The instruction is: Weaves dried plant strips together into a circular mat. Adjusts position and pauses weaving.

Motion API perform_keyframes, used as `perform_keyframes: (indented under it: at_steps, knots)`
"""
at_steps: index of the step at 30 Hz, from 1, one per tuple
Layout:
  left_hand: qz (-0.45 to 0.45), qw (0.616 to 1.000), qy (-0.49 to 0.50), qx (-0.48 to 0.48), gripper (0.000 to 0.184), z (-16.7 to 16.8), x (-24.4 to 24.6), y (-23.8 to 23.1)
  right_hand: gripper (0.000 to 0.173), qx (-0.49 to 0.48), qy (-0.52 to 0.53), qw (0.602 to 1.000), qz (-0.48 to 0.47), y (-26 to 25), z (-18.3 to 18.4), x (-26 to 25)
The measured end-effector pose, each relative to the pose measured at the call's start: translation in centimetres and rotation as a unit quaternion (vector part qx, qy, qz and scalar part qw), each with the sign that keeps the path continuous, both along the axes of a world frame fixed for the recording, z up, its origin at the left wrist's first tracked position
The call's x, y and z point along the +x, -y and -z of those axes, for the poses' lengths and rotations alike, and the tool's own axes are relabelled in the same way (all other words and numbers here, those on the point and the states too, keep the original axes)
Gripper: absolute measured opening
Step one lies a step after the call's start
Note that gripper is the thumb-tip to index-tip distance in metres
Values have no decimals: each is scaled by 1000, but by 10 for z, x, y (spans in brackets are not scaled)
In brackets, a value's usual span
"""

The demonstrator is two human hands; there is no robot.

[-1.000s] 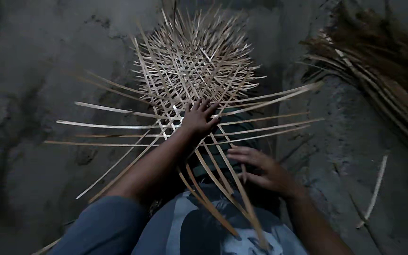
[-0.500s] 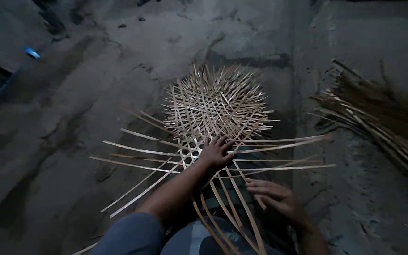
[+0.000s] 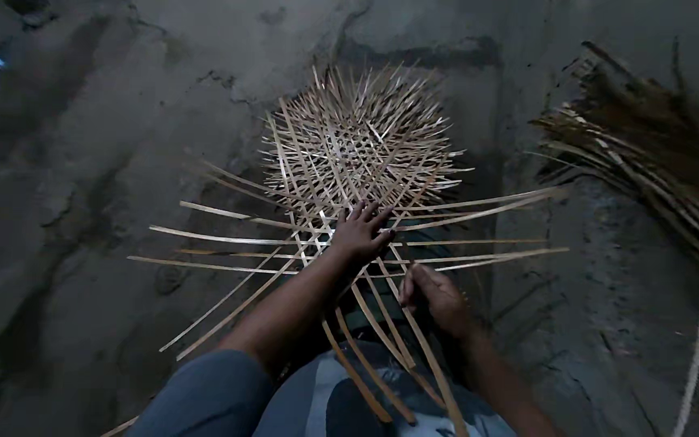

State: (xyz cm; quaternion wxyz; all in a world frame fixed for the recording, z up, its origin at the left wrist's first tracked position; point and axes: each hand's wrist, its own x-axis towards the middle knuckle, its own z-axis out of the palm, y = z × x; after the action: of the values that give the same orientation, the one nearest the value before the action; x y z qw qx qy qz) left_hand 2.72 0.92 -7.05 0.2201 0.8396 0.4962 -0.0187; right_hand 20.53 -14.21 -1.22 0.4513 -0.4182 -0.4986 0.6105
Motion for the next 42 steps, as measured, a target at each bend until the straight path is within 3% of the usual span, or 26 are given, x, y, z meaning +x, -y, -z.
perform_keyframes:
  at_steps: [6, 11, 17, 24, 26, 28, 30, 32, 34, 37, 42]
  knots:
    - [5, 1000, -12, 3, 61, 5, 6, 1, 41, -11, -74, 990, 120, 21, 17, -16]
    - [9, 1000, -22, -3, 58, -1, 8, 4, 40, 1, -65, 990, 126, 37, 15, -19]
    - [14, 1000, -12, -7, 59, 4, 7, 1, 41, -16, -64, 987, 146, 93, -1, -11]
    - [-9, 1000, 22, -21, 59, -7, 3, -16, 38, 67, -21, 991, 112, 85, 9, 26]
    - [-24, 999, 33, -21, 59, -2, 4, -34, 52, 50, -95, 974, 201, 88, 17, 38]
    - [-33, 998, 42, -11, 59, 4, 9, -45, 40, -6, -125, 952, 279, 92, 27, 39]
    - [-31, 999, 35, -20, 61, 5, 15, -46, 38, -12, 21, 975, 221, 90, 29, 29]
    - [-27, 999, 22, -16, 63, 5, 19, -48, 41, 85, 129, 984, 89, 72, 24, 12]
    - [-26, 1000, 17, -2, 64, 5, 17, -45, 42, 167, 124, 978, 18, 52, 22, -6]
    - [-46, 999, 16, 6, 65, -8, -1, -37, 29, 275, 187, 943, -28, 33, 22, -11]
    - [-67, 995, 43, -53, 64, -16, -38, -4, 35, 346, 190, 914, -96, 7, 17, -15]
